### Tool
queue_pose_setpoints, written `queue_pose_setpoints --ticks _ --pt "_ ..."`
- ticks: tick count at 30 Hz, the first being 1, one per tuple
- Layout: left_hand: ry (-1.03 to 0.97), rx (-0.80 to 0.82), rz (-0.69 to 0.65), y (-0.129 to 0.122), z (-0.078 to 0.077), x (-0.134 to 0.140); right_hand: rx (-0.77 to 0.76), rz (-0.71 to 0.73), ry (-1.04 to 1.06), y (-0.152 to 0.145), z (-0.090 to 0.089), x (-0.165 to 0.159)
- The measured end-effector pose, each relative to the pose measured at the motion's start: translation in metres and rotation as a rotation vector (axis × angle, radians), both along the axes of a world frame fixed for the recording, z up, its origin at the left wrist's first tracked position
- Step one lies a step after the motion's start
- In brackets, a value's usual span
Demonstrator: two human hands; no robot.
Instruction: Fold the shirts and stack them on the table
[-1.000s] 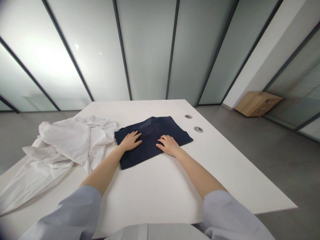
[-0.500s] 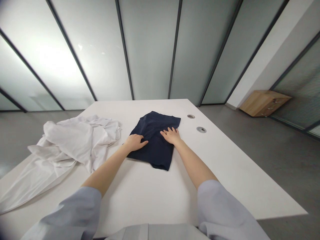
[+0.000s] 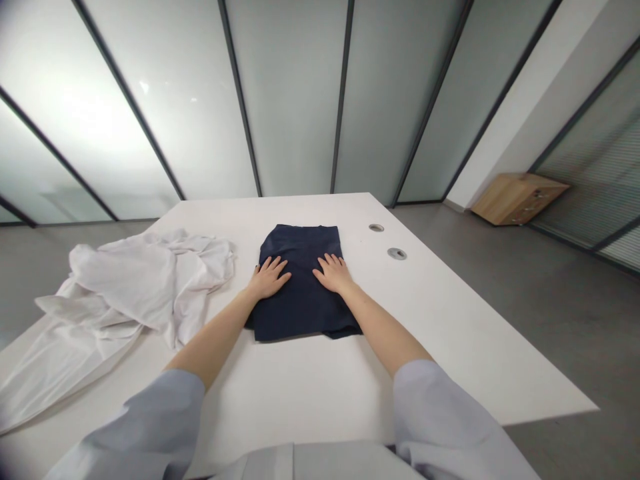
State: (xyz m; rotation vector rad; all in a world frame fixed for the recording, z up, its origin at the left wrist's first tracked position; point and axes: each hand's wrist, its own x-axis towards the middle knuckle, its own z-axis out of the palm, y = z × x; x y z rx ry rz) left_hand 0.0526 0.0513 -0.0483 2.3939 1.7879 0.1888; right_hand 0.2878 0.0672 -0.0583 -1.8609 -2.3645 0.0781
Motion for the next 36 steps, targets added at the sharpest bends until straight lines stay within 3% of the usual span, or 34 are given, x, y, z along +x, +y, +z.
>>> queue_pose_setpoints --ticks 6,11,18,24,28,32,36 --pt "-0.033 0.091 0.332 0.008 -0.004 -0.022 0.065 -0.265 0.101 0.000 0.005 0.017" --pt "-0.019 0.084 0.385 0.013 -0.004 -0.028 0.061 -0.410 0.129 -0.001 0.009 0.033" --pt "-0.236 0.009 0.332 0.031 0.007 -0.023 0.116 -0.448 0.268 0.006 0.003 0.032" --pt "-0.778 -0.008 0.216 0.039 -0.002 -0.028 0.160 -0.394 0.552 0.013 -0.006 0.037" --pt "-1.094 -0.056 0.262 0.040 -0.014 -0.032 0.201 -0.360 0.727 0.018 -0.013 0.041" --pt "-1.139 0.001 0.219 0.041 -0.015 -0.037 0.199 -0.345 0.943 0.020 -0.015 0.044" --pt "-1.029 -0.089 0.108 0.039 -0.005 -0.042 0.192 -0.334 1.043 0.019 -0.013 0.045"
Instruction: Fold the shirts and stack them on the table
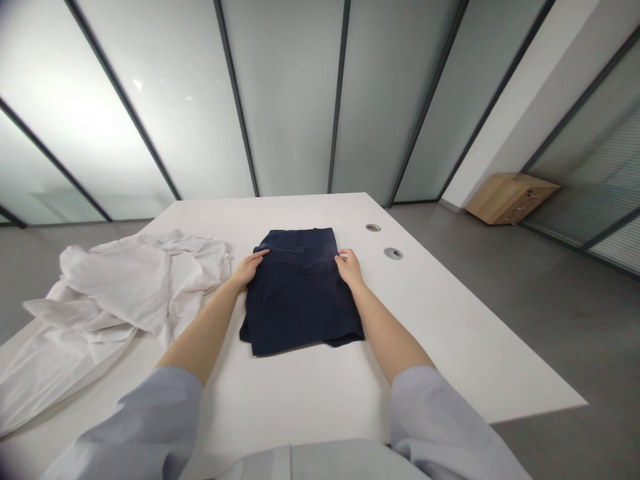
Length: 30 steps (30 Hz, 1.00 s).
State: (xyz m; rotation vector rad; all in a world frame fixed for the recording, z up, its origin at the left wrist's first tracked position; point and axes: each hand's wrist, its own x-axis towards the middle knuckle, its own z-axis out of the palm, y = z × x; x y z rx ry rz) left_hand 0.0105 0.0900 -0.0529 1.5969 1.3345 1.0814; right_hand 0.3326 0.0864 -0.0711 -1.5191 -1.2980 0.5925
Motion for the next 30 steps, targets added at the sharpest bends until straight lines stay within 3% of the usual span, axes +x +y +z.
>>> queue_pose_setpoints --ticks 7,17,22,30 --pt "0.017 -0.163 -0.240 -0.006 0.007 -0.006 0.063 0.152 -0.070 0.000 0.004 0.001" --pt "0.252 -0.097 -0.183 -0.002 0.006 -0.010 -0.036 0.124 -0.029 0.000 0.010 0.003" --pt "0.464 -0.038 -0.161 -0.002 0.013 -0.006 -0.099 0.191 -0.224 -0.003 0.013 0.004" --pt "0.631 0.047 -0.130 -0.003 0.019 -0.009 -0.029 0.221 -0.513 -0.003 0.009 0.007"
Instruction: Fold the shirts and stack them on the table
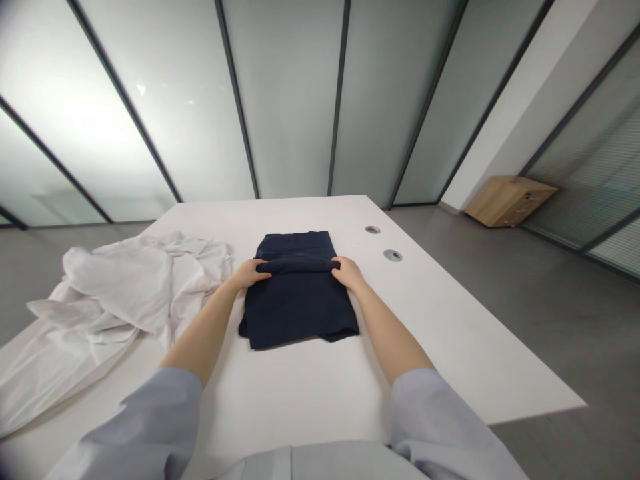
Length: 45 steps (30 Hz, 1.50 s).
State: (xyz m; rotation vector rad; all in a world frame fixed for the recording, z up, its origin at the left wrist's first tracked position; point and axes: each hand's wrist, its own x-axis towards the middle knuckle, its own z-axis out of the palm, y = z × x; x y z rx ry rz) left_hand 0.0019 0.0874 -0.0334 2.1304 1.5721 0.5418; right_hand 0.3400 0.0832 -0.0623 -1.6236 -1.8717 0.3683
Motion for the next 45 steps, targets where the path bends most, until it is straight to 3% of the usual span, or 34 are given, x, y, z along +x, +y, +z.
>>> queue_pose_setpoints --ticks 3,6,9,13,17,22,25,28,32,35,37,39,45 --pt "0.046 0.067 0.040 -0.002 0.002 -0.001 0.094 -0.004 -0.087 -0.001 0.000 0.000" --pt "0.120 0.254 0.092 -0.007 0.003 0.000 0.184 -0.025 -0.125 -0.004 0.004 -0.002" --pt "0.184 0.343 0.044 -0.010 0.007 0.003 0.283 0.003 -0.061 -0.007 0.008 -0.005" --pt "0.173 0.164 -0.016 -0.012 0.016 0.005 0.232 0.028 0.126 -0.012 0.011 -0.010" --pt "0.022 0.039 -0.051 -0.014 0.030 0.000 0.209 -0.038 0.227 -0.016 0.019 -0.015" --pt "-0.154 -0.324 -0.150 -0.020 0.057 -0.008 0.204 -0.036 0.307 -0.016 0.042 -0.016" --pt "-0.097 -0.389 -0.129 -0.014 0.078 -0.006 0.147 0.007 0.290 -0.007 0.060 -0.014" --pt "0.068 -0.217 -0.118 0.004 0.107 0.001 0.174 0.001 0.222 0.009 0.083 -0.009" --pt "0.216 0.259 0.021 0.029 0.148 0.010 0.398 -0.036 0.180 0.034 0.120 -0.002" --pt "0.224 0.491 0.115 0.034 0.161 0.014 0.531 -0.004 0.159 0.045 0.138 0.002" --pt "0.217 0.545 0.135 0.031 0.151 0.016 0.552 0.029 0.128 0.045 0.133 0.002" --pt "0.205 0.541 0.138 0.022 0.127 0.018 0.522 0.046 0.090 0.039 0.114 0.001" --pt "0.270 0.317 0.082 -0.014 0.018 0.015 0.265 0.086 -0.003 -0.001 0.019 -0.007"
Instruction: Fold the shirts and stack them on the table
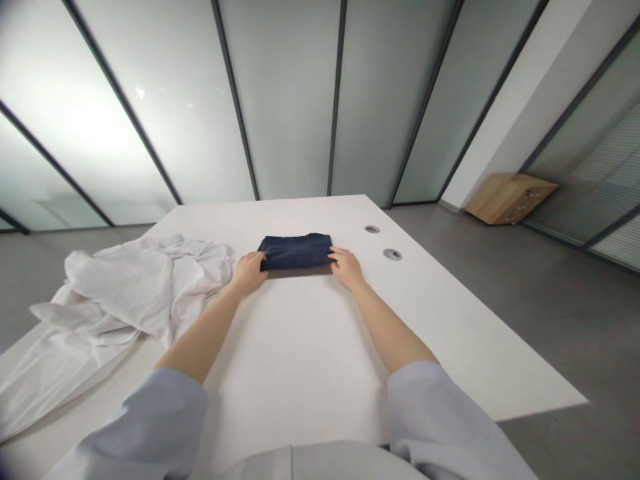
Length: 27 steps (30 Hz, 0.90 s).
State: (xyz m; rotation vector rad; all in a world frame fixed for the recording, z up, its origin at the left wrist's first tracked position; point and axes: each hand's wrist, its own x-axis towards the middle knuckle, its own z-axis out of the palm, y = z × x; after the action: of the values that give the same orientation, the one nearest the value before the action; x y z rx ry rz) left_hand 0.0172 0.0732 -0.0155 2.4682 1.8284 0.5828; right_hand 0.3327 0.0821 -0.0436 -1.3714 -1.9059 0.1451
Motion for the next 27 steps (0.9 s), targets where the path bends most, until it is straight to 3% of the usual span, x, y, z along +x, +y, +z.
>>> queue_pose_setpoints --ticks 2,4,10,15,18,21,24,27 --pt "-0.031 -0.073 0.018 -0.007 -0.021 -0.004 -0.091 0.055 -0.049 -0.008 -0.017 0.001" --pt "-0.080 -0.110 0.015 -0.011 -0.029 -0.008 -0.136 0.089 -0.068 -0.011 -0.023 0.003" --pt "-0.258 -0.147 0.009 -0.014 -0.024 -0.016 -0.256 0.098 -0.027 -0.013 -0.018 0.006" --pt "-0.536 -0.141 0.145 -0.010 -0.026 -0.024 -0.206 0.150 0.006 -0.013 -0.015 0.006" --pt "-0.580 -0.206 0.031 -0.005 -0.031 -0.031 -0.178 0.168 -0.039 -0.012 -0.017 0.005" --pt "-0.477 -0.167 -0.116 -0.002 -0.035 -0.034 -0.150 0.151 -0.074 -0.010 -0.022 0.005" --pt "-0.412 -0.058 -0.138 0.001 -0.037 -0.034 -0.121 0.172 -0.041 -0.008 -0.026 0.006" --pt "-0.475 -0.051 -0.139 0.003 -0.039 -0.031 -0.115 0.219 0.084 -0.007 -0.029 0.008"
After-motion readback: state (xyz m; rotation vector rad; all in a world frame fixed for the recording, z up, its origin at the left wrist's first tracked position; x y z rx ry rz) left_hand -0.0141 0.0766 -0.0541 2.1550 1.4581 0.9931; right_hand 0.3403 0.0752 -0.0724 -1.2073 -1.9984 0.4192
